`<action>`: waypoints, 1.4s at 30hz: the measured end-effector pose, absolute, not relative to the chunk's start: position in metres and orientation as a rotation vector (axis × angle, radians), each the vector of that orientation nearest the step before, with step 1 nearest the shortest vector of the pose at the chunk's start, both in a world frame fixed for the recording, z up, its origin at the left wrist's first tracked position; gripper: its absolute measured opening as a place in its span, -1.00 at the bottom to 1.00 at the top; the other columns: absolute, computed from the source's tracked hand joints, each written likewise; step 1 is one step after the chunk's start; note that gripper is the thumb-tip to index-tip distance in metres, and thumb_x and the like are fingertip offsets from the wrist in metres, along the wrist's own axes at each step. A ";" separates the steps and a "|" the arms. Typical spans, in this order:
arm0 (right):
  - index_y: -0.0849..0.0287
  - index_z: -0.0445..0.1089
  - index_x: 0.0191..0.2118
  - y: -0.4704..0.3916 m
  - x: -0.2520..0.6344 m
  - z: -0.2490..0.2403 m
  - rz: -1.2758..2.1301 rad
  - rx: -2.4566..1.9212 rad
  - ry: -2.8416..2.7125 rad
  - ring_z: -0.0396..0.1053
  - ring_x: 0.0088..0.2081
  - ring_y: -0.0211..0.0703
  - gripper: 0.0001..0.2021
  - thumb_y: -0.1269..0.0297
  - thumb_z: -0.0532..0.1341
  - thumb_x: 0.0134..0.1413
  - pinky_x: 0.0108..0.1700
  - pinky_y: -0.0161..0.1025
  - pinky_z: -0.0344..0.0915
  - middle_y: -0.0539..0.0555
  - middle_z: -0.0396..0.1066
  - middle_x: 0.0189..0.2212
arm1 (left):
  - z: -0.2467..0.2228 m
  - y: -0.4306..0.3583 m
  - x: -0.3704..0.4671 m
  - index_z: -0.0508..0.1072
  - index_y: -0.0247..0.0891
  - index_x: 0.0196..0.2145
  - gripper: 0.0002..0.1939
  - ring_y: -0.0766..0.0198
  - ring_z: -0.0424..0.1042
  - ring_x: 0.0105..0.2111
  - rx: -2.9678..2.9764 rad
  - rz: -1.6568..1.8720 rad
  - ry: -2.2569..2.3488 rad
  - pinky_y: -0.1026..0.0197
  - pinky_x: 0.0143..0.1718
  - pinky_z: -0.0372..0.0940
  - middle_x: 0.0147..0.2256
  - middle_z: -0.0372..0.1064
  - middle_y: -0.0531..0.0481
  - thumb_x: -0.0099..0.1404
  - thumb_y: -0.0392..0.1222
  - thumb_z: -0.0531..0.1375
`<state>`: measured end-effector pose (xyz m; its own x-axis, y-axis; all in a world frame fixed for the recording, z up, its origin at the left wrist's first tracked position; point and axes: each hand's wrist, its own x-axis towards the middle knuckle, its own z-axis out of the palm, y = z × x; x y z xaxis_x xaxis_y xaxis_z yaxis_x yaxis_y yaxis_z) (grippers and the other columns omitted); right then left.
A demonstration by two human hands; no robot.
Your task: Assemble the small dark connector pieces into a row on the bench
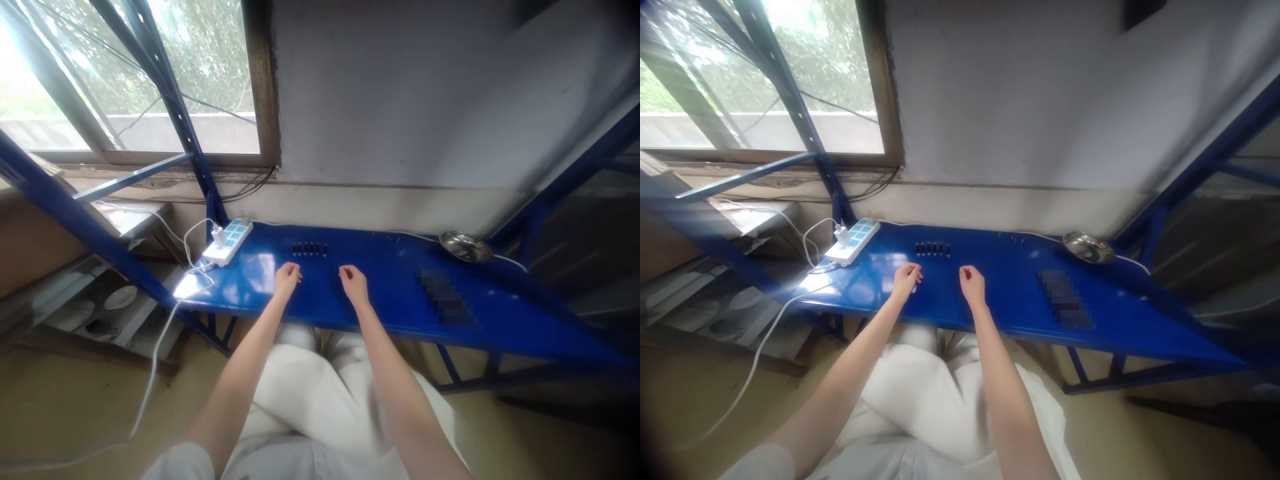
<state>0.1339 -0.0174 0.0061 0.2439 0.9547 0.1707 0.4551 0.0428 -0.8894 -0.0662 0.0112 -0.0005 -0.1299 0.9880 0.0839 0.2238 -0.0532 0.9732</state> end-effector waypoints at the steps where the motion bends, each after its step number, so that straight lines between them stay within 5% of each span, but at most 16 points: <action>1: 0.18 0.38 -0.22 -0.015 0.133 0.007 0.652 -1.567 -1.366 0.36 -0.24 -0.13 -0.72 0.14 0.07 0.05 -0.19 -0.17 0.32 0.12 0.42 -0.26 | -0.001 0.012 -0.066 0.39 -0.31 -0.39 -0.81 0.40 0.32 -0.62 1.358 1.251 1.447 0.33 -0.53 0.23 -0.57 0.36 0.04 0.15 -0.13 0.09; 9: 0.22 0.30 -0.06 0.032 0.120 0.014 0.550 -1.721 -1.551 0.34 -0.18 -0.13 -0.63 0.17 0.12 0.01 -0.12 -0.13 0.27 0.14 0.38 -0.17 | -0.001 0.012 -0.067 0.38 -0.30 -0.40 -0.82 0.41 0.31 -0.64 1.361 1.245 1.440 0.34 -0.53 0.21 -0.58 0.36 0.05 0.15 -0.14 0.08; 20: 0.22 0.37 -0.18 0.074 0.106 0.009 0.339 -1.960 -1.752 0.20 -0.03 0.06 -0.72 0.18 0.12 0.01 -0.05 0.06 0.13 0.22 0.32 -0.10 | -0.006 0.014 -0.069 0.39 -0.29 -0.37 -0.78 0.41 0.32 -0.60 1.382 1.244 1.420 0.34 -0.53 0.23 -0.55 0.36 0.03 0.16 -0.09 0.08; 34: 0.20 0.38 -0.27 0.069 0.099 0.021 0.361 -2.022 -1.756 0.27 -0.12 -0.01 -0.80 0.22 0.08 0.08 -0.08 -0.04 0.14 0.17 0.39 -0.20 | -0.007 0.014 -0.068 0.38 -0.30 -0.41 -0.79 0.41 0.31 -0.63 1.379 1.254 1.420 0.35 -0.56 0.20 -0.57 0.35 0.04 0.15 -0.10 0.07; 42: 0.23 0.38 -0.25 0.055 0.117 0.063 0.477 -1.782 -1.887 0.37 -0.26 -0.16 -0.78 0.24 0.13 0.01 -0.32 -0.32 0.22 0.15 0.43 -0.27 | -0.004 0.014 -0.068 0.39 -0.30 -0.39 -0.80 0.41 0.31 -0.63 1.405 1.243 1.436 0.34 -0.54 0.22 -0.58 0.35 0.06 0.16 -0.11 0.07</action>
<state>0.1166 0.0554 0.0635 -0.0208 0.9931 0.1155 0.8190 0.0832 -0.5677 -0.0680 0.0137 -0.0039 -0.1056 0.9885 0.1083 0.2490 -0.0792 0.9653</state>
